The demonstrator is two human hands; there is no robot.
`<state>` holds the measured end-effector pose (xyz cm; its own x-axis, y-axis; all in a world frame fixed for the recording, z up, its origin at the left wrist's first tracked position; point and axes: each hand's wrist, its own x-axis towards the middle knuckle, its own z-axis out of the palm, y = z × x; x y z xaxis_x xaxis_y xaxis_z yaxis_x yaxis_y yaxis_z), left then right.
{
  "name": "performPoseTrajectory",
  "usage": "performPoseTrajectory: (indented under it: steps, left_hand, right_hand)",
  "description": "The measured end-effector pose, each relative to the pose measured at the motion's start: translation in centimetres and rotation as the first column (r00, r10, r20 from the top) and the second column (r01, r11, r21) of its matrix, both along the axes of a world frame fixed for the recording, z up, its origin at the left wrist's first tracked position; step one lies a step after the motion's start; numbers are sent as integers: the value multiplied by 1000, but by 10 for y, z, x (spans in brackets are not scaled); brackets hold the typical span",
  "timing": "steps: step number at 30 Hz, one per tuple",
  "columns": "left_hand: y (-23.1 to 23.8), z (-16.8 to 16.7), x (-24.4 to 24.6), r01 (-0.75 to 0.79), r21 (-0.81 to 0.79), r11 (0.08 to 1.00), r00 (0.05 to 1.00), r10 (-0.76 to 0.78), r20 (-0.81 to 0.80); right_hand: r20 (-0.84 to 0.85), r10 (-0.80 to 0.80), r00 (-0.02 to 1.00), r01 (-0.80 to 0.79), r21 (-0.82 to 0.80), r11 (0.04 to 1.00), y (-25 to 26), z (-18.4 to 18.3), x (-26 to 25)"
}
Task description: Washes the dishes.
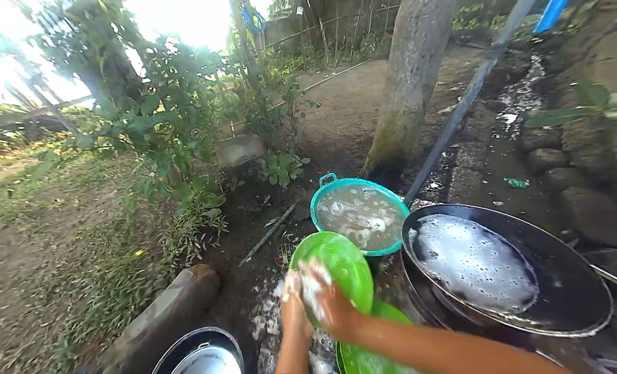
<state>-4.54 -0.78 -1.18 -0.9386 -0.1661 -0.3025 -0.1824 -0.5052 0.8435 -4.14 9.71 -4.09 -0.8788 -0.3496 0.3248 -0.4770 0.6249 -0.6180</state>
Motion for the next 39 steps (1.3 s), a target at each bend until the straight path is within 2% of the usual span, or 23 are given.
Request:
performPoseTrajectory:
  steps: [2, 3, 5, 7, 9, 11, 12, 13, 14, 15, 16, 18, 20, 22, 23, 25, 28, 29, 31, 34, 37, 39]
  left_hand:
    - [-21, 4, -8, -20, 17, 1000, 999, 21, -24]
    - [-27, 6, -8, 1, 21, 1000, 999, 0, -39]
    - [-21, 10, -2, 87, -49, 995, 996, -88, -29]
    - [-3, 9, 8, 204, -170, 964, 979, -204, 21]
    - [10, 2, 17, 296, -291, 910, 953, -302, 24]
    - [10, 0, 22, 281, -393, 875, 943, -328, -54]
    - [7, 4, 24, 231, -438, 869, 943, -311, -119]
    - [3, 11, 26, 160, -463, 872, 949, -266, -172]
    - [0, 22, 29, 76, -460, 885, 961, -188, -203]
    - [-1, 32, 32, -4, -440, 898, 969, -106, -225]
    - [1, 41, 34, -65, -416, 907, 972, -37, -231]
    - [8, 49, 35, -128, -372, 919, 974, 45, -224]
    - [13, 39, 36, -105, -355, 929, 983, 44, -177]
    - [17, 23, 38, -10, -369, 929, 997, -19, -75]
    - [20, 14, 39, 49, -381, 923, 998, -58, -13]
    - [24, -5, 42, 189, -418, 889, 982, -161, 100]
    - [29, -40, 53, 373, -484, 792, 928, -319, 194]
    - [31, -52, 56, 403, -534, 743, 914, -356, 195]
    - [32, -74, 58, 400, -679, 615, 900, -404, 164]
    - [34, -90, 60, 348, -843, 410, 891, -425, 161]
    - [38, -90, 58, 441, -869, 223, 833, -463, 304]
    - [43, -94, 61, 418, -881, 221, 844, -453, 286]
  right_hand:
    - [33, 86, 996, -88, 53, 995, 17, -13, 24]
    - [-17, 49, 999, -47, 93, 995, 34, -25, 22]
    - [-170, -111, 979, 135, 137, 981, 72, -38, -4]
    - [-315, -183, 931, 238, 147, 960, 96, -26, -31]
    - [-471, -73, 879, 162, 152, 975, 96, -9, -42]
    - [-578, 15, 816, 85, 147, 985, 91, 8, -50]
    - [-524, -41, 851, 109, 100, 989, 92, 18, -49]
    - [-352, -164, 922, 184, 24, 983, 93, 29, -44]
    - [-97, -307, 947, 303, -58, 951, 92, 41, -38]
    - [186, -401, 897, 427, -130, 895, 92, 47, -30]
    - [418, -417, 807, 521, -170, 837, 91, 48, -17]
    - [623, -349, 700, 565, -184, 804, 93, 44, 21]
    - [630, -258, 733, 423, -126, 897, 112, 34, 61]
    - [510, -246, 824, 228, 100, 969, 152, 15, 101]
    - [473, -277, 836, 177, 245, 953, 175, 7, 123]
    - [467, -401, 788, 156, 479, 864, 215, -1, 164]
    - [490, -565, 663, 131, 667, 733, 254, -11, 191]
    - [506, -570, 647, 92, 691, 717, 256, -9, 189]
    - [559, -514, 651, 6, 673, 740, 236, 18, 173]
    - [545, -315, 777, -81, 582, 809, 190, 85, 123]
    - [431, -240, 870, -48, 558, 828, 165, 110, 27]
    - [395, -313, 864, 34, 573, 819, 156, 92, -56]
